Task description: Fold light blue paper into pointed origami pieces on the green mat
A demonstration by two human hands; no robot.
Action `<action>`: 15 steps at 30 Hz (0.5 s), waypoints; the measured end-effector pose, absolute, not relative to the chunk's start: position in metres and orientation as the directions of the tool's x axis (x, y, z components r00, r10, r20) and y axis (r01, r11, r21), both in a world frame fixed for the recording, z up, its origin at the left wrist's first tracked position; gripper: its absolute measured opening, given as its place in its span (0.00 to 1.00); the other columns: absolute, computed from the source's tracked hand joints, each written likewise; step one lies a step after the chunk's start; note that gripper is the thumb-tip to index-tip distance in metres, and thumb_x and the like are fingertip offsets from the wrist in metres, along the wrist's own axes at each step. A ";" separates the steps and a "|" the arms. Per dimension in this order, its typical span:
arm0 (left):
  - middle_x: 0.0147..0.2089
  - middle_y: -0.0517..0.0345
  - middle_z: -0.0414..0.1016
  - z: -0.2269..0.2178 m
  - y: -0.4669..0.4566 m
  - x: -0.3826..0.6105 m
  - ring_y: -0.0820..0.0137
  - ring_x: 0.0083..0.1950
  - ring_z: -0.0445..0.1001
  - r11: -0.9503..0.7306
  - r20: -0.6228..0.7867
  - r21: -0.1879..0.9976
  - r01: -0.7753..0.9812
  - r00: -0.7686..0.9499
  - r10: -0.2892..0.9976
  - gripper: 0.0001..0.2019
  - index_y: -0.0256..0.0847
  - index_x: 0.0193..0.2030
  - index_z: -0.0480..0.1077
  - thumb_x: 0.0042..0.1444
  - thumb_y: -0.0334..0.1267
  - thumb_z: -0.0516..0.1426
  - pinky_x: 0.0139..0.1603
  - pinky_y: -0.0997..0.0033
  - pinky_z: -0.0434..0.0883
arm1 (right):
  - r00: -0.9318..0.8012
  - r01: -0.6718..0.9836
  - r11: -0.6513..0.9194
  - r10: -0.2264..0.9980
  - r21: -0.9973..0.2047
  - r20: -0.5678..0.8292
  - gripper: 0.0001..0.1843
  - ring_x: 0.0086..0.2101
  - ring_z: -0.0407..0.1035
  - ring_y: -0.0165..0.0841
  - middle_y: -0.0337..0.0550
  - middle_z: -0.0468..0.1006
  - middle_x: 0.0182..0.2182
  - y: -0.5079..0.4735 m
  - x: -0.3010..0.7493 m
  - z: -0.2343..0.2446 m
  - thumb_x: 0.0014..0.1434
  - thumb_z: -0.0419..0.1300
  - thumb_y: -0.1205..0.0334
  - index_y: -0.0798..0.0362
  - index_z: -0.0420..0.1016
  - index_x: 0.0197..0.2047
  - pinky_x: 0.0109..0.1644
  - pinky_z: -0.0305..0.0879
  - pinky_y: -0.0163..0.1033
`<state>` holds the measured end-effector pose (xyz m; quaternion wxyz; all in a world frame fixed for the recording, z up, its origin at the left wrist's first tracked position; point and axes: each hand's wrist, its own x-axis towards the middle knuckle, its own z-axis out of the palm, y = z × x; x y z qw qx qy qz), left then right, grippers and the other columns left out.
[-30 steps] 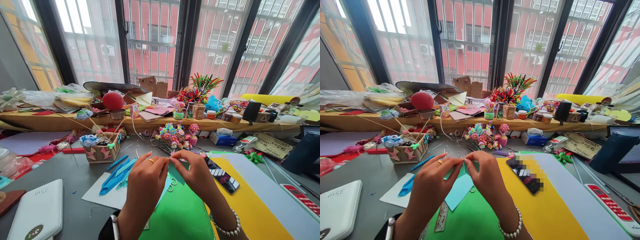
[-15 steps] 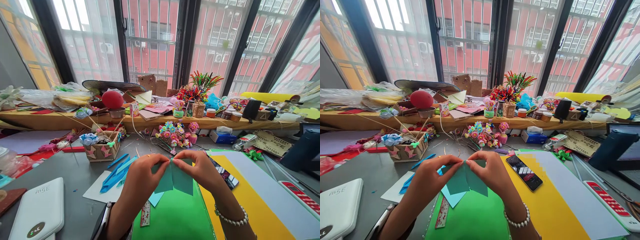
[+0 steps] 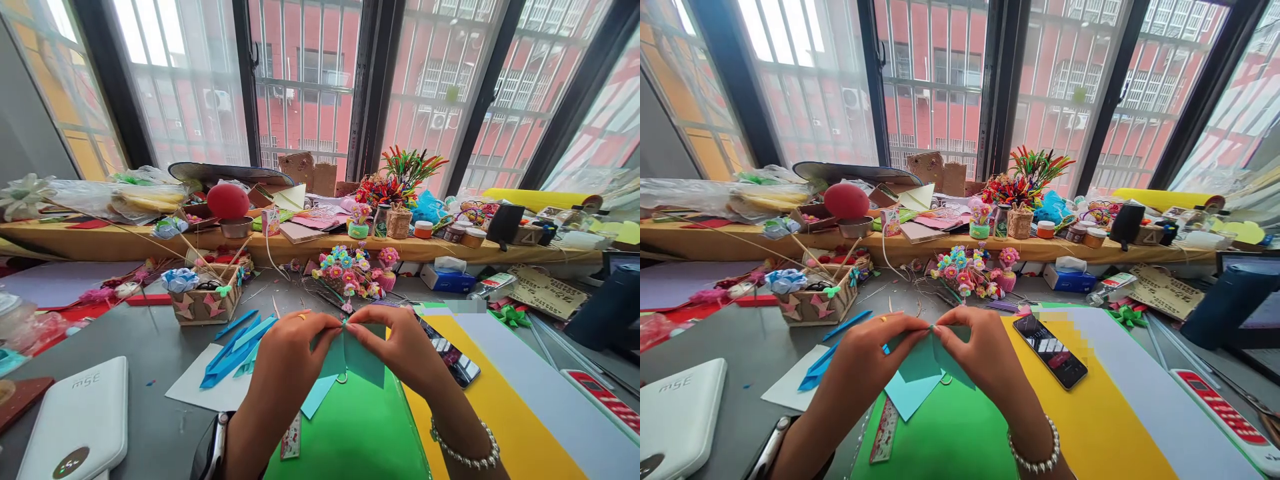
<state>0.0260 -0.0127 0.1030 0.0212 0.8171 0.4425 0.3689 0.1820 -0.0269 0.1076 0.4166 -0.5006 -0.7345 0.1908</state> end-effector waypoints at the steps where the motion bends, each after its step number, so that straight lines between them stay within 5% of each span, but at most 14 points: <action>1: 0.29 0.60 0.77 0.103 -0.013 0.026 0.68 0.33 0.73 -0.611 0.588 0.357 0.707 0.338 0.735 0.06 0.44 0.29 0.73 0.48 0.32 0.54 0.34 0.71 0.69 | -0.154 0.583 0.430 0.892 -0.689 0.426 0.06 0.31 0.71 0.31 0.38 0.78 0.28 -0.027 0.182 0.108 0.51 0.56 0.65 0.52 0.75 0.29 0.36 0.64 0.33; 15: 0.27 0.62 0.78 0.099 -0.016 0.023 0.67 0.32 0.74 -0.629 0.645 0.312 0.712 0.328 0.690 0.06 0.44 0.29 0.73 0.49 0.32 0.55 0.44 0.63 0.68 | -0.151 0.573 0.450 0.879 -0.685 0.452 0.06 0.30 0.70 0.30 0.37 0.78 0.27 -0.030 0.183 0.109 0.52 0.56 0.65 0.53 0.74 0.28 0.35 0.62 0.31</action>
